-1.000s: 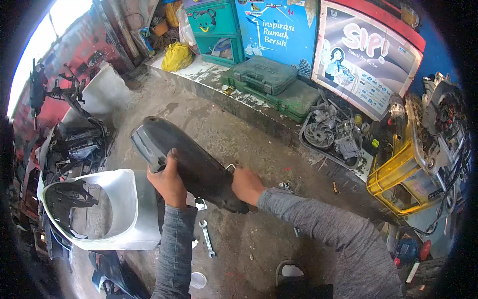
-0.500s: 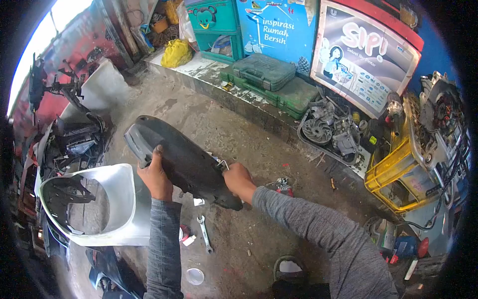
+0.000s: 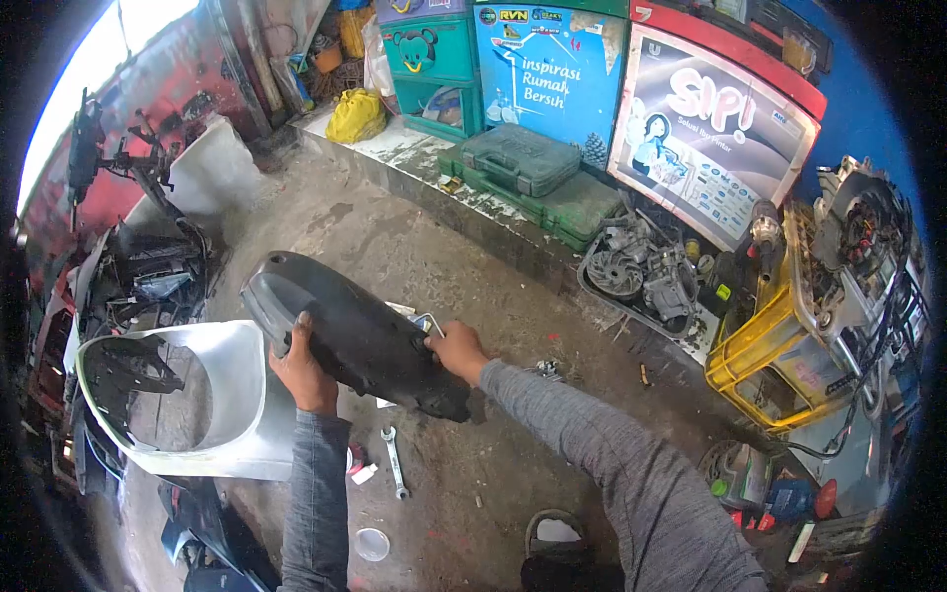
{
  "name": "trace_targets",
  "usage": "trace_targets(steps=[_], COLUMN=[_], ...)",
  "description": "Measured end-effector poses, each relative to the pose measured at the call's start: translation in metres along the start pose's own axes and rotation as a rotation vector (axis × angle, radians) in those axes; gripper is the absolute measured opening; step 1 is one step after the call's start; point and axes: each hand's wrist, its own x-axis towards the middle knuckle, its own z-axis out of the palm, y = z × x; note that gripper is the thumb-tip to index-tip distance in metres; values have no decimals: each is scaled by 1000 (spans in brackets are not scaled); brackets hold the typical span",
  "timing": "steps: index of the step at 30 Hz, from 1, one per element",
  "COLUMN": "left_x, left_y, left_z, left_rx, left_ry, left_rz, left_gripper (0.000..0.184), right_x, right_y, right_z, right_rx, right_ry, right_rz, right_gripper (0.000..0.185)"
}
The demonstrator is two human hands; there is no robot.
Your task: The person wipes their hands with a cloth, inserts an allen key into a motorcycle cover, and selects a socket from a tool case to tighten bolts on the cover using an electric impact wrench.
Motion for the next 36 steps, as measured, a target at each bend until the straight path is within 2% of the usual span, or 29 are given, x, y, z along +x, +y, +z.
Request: trace_targets(steps=[3, 5, 8, 10, 12, 15, 17, 18, 20, 21, 24, 26, 28, 30, 32, 33, 36], left_x=[-4, -2, -1, -1, -12, -42, -52, -60, -76, -83, -105, -113, -119, -122, -123, -125, -134], left_y=[-1, -11, -33, -53, -66, -91, -115, -118, -122, -140, -178, -187, -178, -181, -156, -158, -163], left_z=[-3, -8, -24, -36, -37, -47, -57, -57, -52, -58, -76, -75, -71, -78, -65, -66, -67], left_rx=[-61, -97, -206, -432, -418, -376, -748, -750, -817, -753, -841, -805, -620, -598, -343, -294, -185], left_ry=[35, 73, 100, -49, -95, -50, -76, -77, 118, 202, 138, 217, 160, 144, 222, 210, 193], left_rz=[-4, 4, -72, -285, -375, -379, -634, -633, -786, -751, -809, -807, -825, -835, -891, -874, -970], left_gripper=[27, 27, 26, 30, 38, 48, 57, 57, 64, 64, 65, 68, 79, 81, 85, 74, 73], right_x=[3, 9, 21, 24, 30, 24, 21, 23, 28, 31, 32, 31, 29, 29, 26, 26, 22], right_y=[-2, -1, -2, -4, 5, 14, 21, 27, 37, 42, 54, 59, 59, 56, 56, 60, 66], right_z=[4, -2, -20, -31, -40, -54, -59, -60, -61, -60, -57, -54, -53, -57, -57, -56, -57], right_rx=[-10, -63, -212, -213, -261, -329, -354, -387, -418, -430, -487, -528, -498, -485, -517, -503, -533], right_ry=[14, 148, 184, 221, 292, 319, 313, 305, 299, 272, 222, 195, 224, 170, 166, 189, 166], right_rz=[82, 15, -102, -141, -187, -205, -191, -202, -217, -207, -208, -216, -229, -213, -246, -279, -293], right_gripper=[27, 27, 27, 27, 28, 27, 26, 26, 27, 27, 27, 27, 26, 26, 26, 26, 25])
